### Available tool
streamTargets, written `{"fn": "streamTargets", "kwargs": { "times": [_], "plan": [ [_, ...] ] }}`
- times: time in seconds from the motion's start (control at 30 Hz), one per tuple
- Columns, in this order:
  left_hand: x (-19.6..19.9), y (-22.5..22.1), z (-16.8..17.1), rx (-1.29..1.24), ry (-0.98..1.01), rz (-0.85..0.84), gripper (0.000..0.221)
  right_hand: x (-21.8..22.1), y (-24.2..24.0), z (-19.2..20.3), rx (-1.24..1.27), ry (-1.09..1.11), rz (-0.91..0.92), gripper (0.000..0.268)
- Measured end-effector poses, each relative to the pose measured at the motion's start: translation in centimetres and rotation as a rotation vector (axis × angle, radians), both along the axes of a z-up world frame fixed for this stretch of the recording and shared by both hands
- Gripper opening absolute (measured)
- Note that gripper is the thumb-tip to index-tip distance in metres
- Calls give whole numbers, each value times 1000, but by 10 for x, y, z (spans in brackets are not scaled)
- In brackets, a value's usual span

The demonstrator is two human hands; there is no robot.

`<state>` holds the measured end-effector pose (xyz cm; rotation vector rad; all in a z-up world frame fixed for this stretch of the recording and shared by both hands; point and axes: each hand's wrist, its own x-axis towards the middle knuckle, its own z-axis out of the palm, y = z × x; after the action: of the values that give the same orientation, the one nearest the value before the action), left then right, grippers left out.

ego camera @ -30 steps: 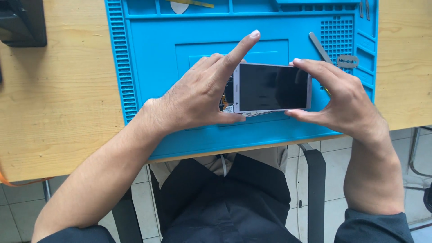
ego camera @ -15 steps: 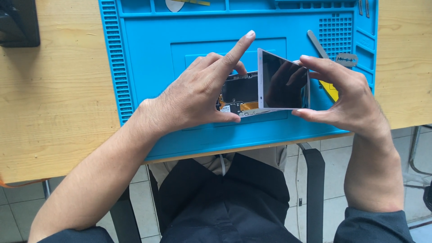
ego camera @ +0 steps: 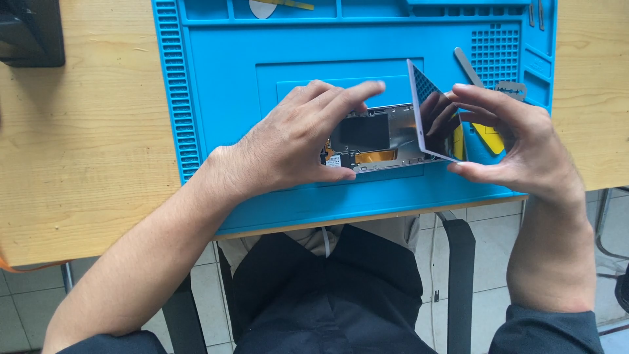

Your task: The person uses a heat gun to warm the back of a smartphone, then pries the back cover off with a metal tool. They proceed to disconnect internal ribbon cables and remove the screen assembly from the phone's chassis using tweezers and a metal pick.

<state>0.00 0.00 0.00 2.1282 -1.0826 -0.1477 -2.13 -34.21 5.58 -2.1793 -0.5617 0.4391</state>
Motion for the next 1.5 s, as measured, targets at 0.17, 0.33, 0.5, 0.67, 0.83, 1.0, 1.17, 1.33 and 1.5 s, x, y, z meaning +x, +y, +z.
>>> {"fn": "streamTargets", "kwargs": {
  "times": [0.17, 0.33, 0.5, 0.67, 0.83, 1.0, 1.17, 1.33, 1.5],
  "plan": [
    [2, -2, 2, 27, -129, -39, 88, 13, 0, 5, -123, 10, 61, 97],
    [6, 3, 3, 7, -118, -63, 83, 31, 10, 18, -175, 75, 101, 91],
    [10, 10, 11, -18, 15, -125, 84, 39, 17, 21, -244, 103, 116, 89],
    [18, 19, 17, -18, -109, 36, 41, 36, 21, 18, -337, -49, 165, 91],
    [20, 29, 16, -104, -89, 143, 38, 31, 23, 3, -423, -267, 234, 94],
    [14, 24, 15, 48, -204, 94, 74, 26, 30, -1, -451, -401, 248, 92],
    [12, 20, 3, 186, -292, 112, 107, 21, 34, -4, -363, -545, 251, 89],
    [11, 18, 5, 194, -276, 94, 109, 13, 32, -7, -342, -579, 225, 89],
    [10, 18, 5, 191, -278, 72, 112, 2, 26, -11, -317, -586, 204, 91]
  ]
}}
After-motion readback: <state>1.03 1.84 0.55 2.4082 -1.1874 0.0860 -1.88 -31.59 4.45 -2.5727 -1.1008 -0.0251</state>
